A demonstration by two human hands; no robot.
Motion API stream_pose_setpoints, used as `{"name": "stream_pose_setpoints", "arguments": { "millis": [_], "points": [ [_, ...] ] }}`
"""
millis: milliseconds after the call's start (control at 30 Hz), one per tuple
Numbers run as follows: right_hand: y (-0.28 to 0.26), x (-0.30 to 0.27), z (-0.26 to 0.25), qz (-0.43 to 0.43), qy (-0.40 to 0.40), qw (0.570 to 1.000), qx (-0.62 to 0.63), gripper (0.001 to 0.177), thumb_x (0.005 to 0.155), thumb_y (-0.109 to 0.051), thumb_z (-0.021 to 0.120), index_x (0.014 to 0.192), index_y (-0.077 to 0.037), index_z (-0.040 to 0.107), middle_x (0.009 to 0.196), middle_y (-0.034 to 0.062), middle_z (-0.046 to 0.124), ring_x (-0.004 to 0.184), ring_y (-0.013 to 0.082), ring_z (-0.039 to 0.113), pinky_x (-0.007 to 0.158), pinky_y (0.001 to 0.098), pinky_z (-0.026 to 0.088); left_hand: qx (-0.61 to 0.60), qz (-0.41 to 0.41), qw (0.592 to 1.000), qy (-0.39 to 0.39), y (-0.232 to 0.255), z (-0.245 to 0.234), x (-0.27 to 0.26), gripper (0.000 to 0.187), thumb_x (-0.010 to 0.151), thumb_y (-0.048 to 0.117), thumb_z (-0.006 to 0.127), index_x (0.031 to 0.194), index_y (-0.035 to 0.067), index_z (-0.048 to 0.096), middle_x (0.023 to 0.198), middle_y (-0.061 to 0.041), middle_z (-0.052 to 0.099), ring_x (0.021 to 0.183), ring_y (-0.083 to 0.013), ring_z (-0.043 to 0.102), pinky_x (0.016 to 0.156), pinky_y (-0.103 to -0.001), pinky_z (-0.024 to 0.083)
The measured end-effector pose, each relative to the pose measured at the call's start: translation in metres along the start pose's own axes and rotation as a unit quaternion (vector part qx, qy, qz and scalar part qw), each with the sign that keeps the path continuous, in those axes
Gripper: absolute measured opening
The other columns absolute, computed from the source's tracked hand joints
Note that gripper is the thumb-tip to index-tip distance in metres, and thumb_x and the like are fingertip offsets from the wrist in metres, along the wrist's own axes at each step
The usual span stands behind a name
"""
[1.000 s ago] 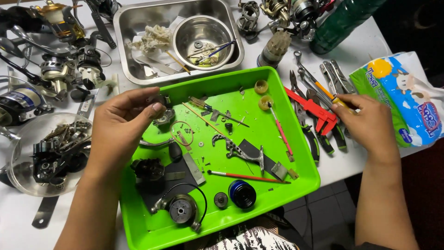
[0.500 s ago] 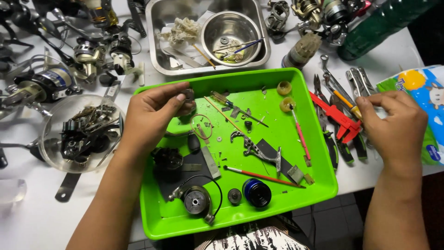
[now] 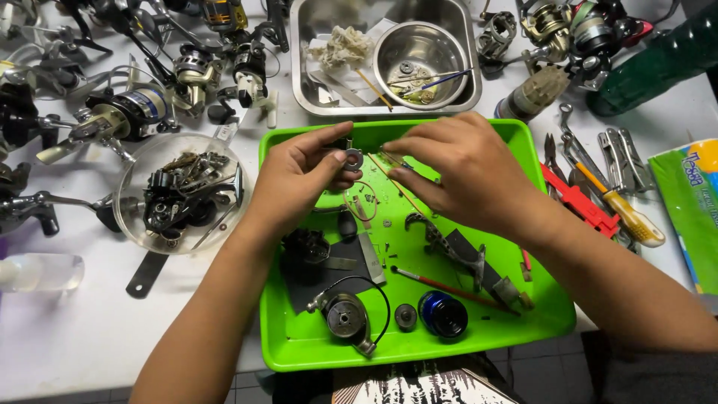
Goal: The person is disassembling and servicing a fishing reel on a workbench, using a screwdriver to remove or secure screws and a small stick for precise manipulation of internal components.
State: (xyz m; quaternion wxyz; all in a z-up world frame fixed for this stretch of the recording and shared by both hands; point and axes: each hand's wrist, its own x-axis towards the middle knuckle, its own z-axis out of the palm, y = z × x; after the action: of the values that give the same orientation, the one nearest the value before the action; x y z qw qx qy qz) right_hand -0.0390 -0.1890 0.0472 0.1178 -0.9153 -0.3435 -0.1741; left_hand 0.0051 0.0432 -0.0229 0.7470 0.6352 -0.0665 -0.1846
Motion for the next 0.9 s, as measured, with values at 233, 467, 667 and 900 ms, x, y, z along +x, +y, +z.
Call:
{"name": "stream_pose_setpoints", "arguments": {
  "millis": [233,467,667,900],
  "points": [
    [0.001,0.034,0.035,0.068,-0.019,0.989,0.128,0.009,0.090,-0.019,0.081,0.095,-0.013,0.077,0.083,0.0044,0.076,0.078,0.0244,0.075,0.072,0.0385,0.051,0.021,0.067,0.997,-0.019,-0.010,-0.003,0.000,0.045,0.100,0.003,0.058,0.144,0.010,0.058,0.102,-0.021,0.076,0.088,-0.0227,0.078,0.082,-0.035,0.069],
    [0.004,0.025,0.017,0.198,-0.036,0.940,0.276,0.002,0.092,-0.014,0.073,0.091,-0.012,0.074,0.068,0.0035,0.070,0.065,0.0169,0.066,0.070,0.0314,0.052,0.048,0.110,0.993,-0.004,0.002,-0.001,-0.010,0.039,0.106,0.012,0.049,0.143,0.013,0.060,0.101,-0.018,0.078,0.091,-0.0201,0.077,0.083,-0.034,0.066],
    [0.007,0.006,0.026,0.241,-0.024,0.910,0.337,0.005,0.091,-0.015,0.073,0.088,-0.011,0.074,0.061,0.0013,0.069,0.055,0.0117,0.061,0.063,0.0256,0.049,0.151,0.154,0.976,0.019,-0.004,-0.003,-0.004,0.030,0.102,0.016,0.059,0.130,0.019,0.071,0.081,-0.009,0.078,0.079,-0.0150,0.078,0.074,-0.029,0.065],
    [0.012,0.000,0.038,0.187,0.014,0.917,0.352,0.015,0.085,0.005,0.075,0.099,-0.002,0.074,0.074,0.0101,0.075,0.066,0.0175,0.072,0.067,0.0301,0.057,0.254,0.280,0.925,0.022,0.001,-0.005,-0.003,0.025,0.097,0.011,0.069,0.121,0.015,0.076,0.099,-0.006,0.078,0.088,-0.0182,0.075,0.077,-0.030,0.060]
  ]
}}
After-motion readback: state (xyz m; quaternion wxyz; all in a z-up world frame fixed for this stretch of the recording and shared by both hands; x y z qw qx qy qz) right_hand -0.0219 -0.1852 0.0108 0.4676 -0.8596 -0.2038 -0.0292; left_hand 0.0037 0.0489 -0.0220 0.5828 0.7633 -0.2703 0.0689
